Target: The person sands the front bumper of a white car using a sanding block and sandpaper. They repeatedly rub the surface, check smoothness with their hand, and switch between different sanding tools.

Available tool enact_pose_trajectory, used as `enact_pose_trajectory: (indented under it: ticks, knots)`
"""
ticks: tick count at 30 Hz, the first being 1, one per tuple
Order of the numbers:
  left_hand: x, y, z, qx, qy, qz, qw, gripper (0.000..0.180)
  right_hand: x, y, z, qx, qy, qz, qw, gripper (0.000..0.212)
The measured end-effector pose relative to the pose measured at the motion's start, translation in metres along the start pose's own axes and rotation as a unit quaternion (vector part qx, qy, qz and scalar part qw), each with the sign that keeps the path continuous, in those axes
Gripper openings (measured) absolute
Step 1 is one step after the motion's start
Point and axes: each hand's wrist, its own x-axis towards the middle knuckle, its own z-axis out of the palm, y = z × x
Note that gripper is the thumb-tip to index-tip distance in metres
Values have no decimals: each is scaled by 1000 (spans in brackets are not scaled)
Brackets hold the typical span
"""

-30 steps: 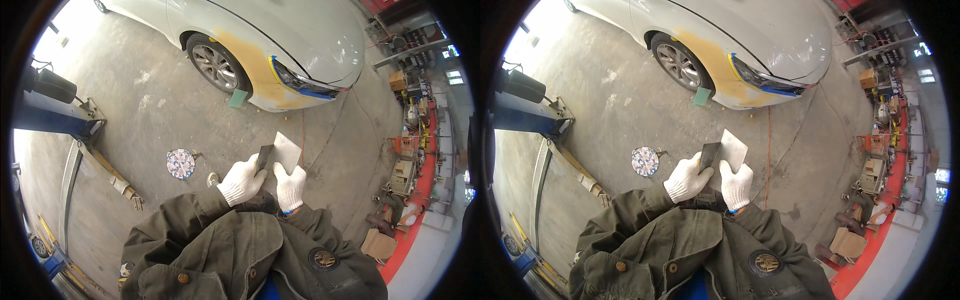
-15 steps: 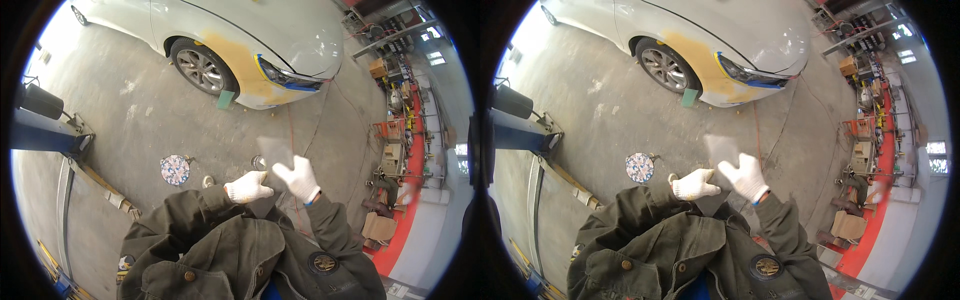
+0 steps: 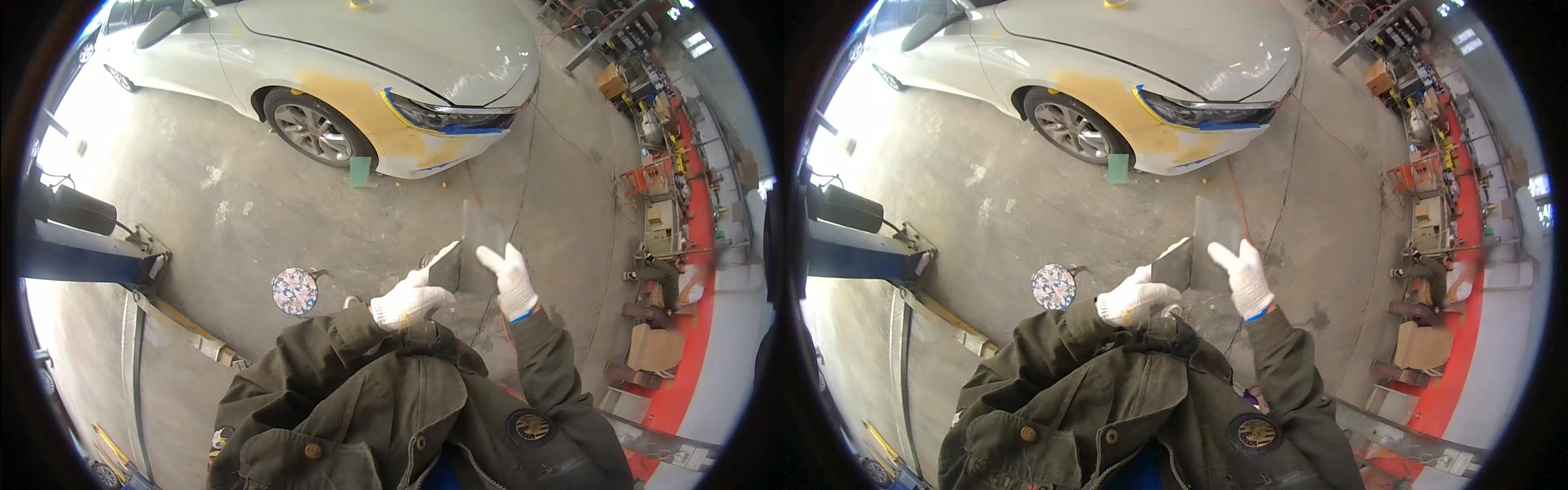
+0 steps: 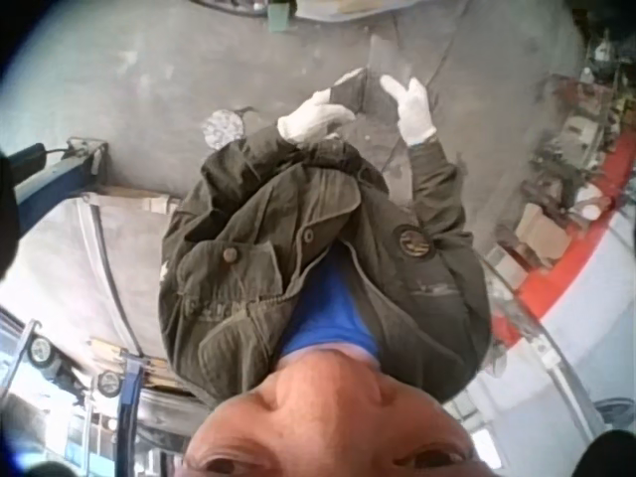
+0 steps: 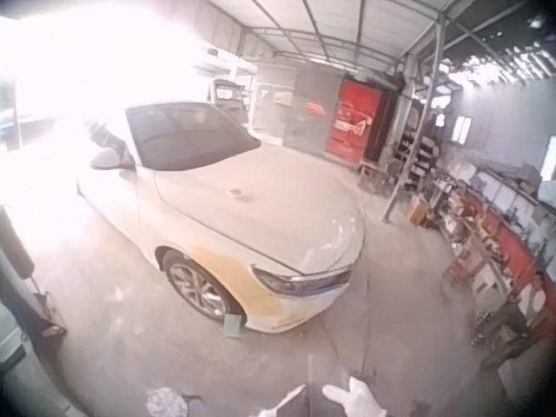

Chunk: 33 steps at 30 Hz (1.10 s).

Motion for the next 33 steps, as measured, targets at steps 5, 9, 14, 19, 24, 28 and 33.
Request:
enact_pose_trajectory:
  ticks: [5, 9, 14, 19, 24, 28, 33]
  knots:
    - [13, -5, 35, 45, -36, -5, 998, 56, -4, -7, -20, 93, -5, 51, 994, 28]
    - [20, -35, 29, -23, -16, -51, 998, 50, -34, 15, -24, -229, -165, -282, 917, 17]
    - [10, 10, 70, 82, -8, -128, 988, 44, -3, 18, -64, 76, -61, 73, 993, 20]
    - [9, 14, 87, 104, 6, -126, 987, 38, -44, 10, -47, 33, -256, -53, 965, 25]
    - [13, 30, 84, 128, -5, -164, 978, 45, -27, 12, -77, 143, -233, -24, 961, 37]
    - [12, 0, 41, 27, 59, -91, 994, 54, -34, 28, -79, 159, -238, 20, 958, 32]
    - [35, 4, 112, 292, 228, 78, 926, 39, -41, 48, -46, 213, -30, 23, 976, 31]
